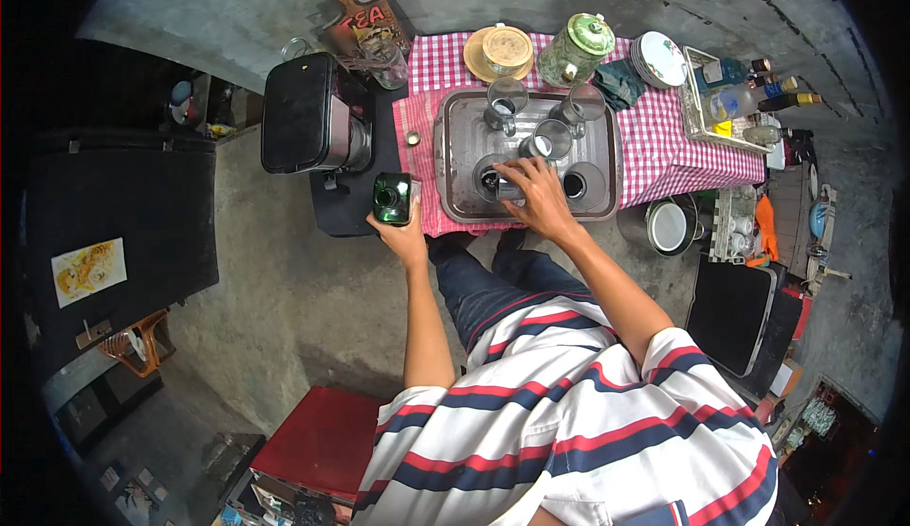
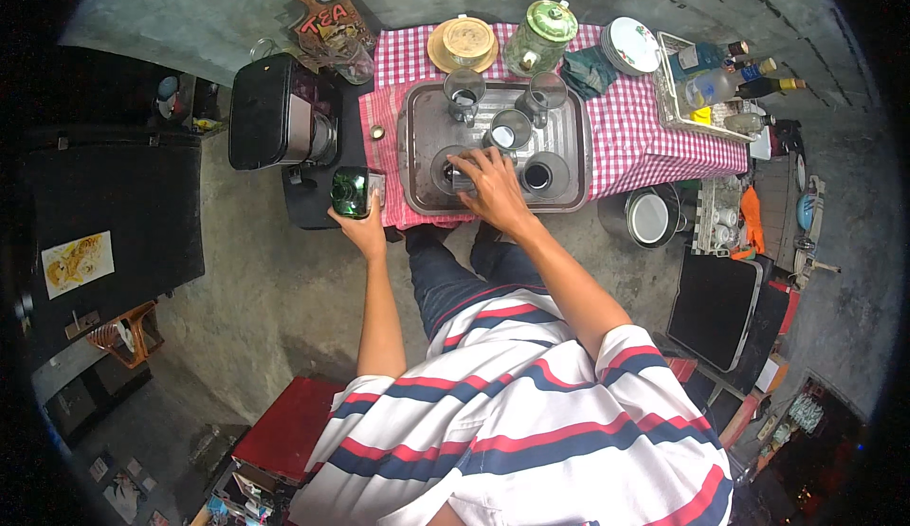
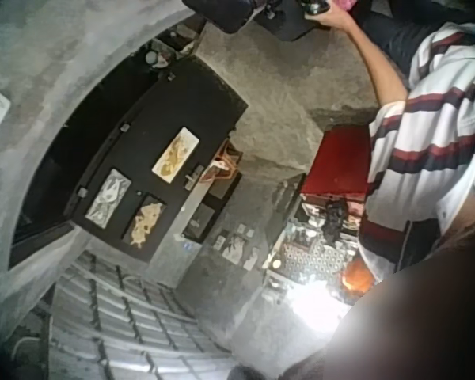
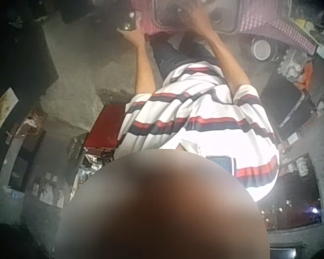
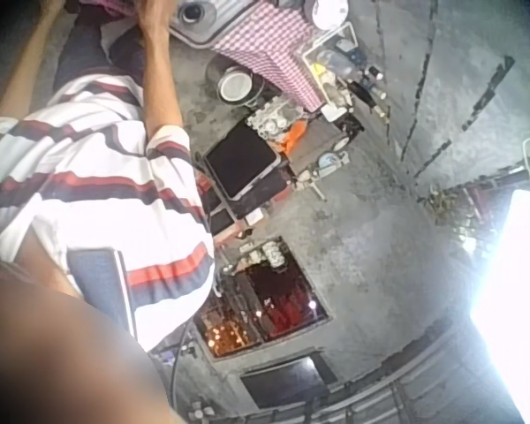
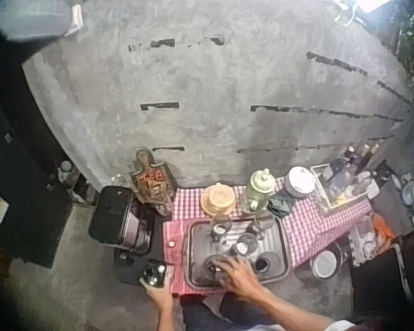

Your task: Pouring gin from a green bottle into small glasses on a tray.

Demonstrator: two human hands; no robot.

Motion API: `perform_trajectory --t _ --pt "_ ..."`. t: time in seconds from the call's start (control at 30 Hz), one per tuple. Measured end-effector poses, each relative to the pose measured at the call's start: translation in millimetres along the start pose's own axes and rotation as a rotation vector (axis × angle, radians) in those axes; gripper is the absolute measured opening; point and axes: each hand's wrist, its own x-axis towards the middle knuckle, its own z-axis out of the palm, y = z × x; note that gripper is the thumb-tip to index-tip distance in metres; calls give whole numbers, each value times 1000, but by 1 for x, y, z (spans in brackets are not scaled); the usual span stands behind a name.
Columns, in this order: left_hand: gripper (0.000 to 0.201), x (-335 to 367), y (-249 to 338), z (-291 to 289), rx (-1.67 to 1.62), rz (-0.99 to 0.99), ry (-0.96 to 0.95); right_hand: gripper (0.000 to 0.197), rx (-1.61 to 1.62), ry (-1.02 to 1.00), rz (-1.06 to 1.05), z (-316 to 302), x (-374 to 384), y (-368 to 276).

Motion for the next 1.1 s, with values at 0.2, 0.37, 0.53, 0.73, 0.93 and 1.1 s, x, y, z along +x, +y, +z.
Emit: perform_trajectory --t 0.2,0.37,0.53,0.73,0.93,1.1 --pt "74 1 -2 0 2 -23 -9 70 -46 -12 -32 -2 1 -4" --pt "75 1 -3 2 4 -28 -5 69 -123 -37 -89 -12 6 -12" --pt "77 -1 -1 1 -33 -12 -7 69 -190 -68 -115 -23 11 -18" --pt "78 0 0 0 -21 -23 -20 69 -225 -84 -108 -21 13 -15" --pt "77 0 1 0 -21 -20 -16 69 -186 -44 -134 -24 14 -22" --pt "76 1 1 1 -23 -11 -23 70 -201 -58 -118 -24 15 -20"
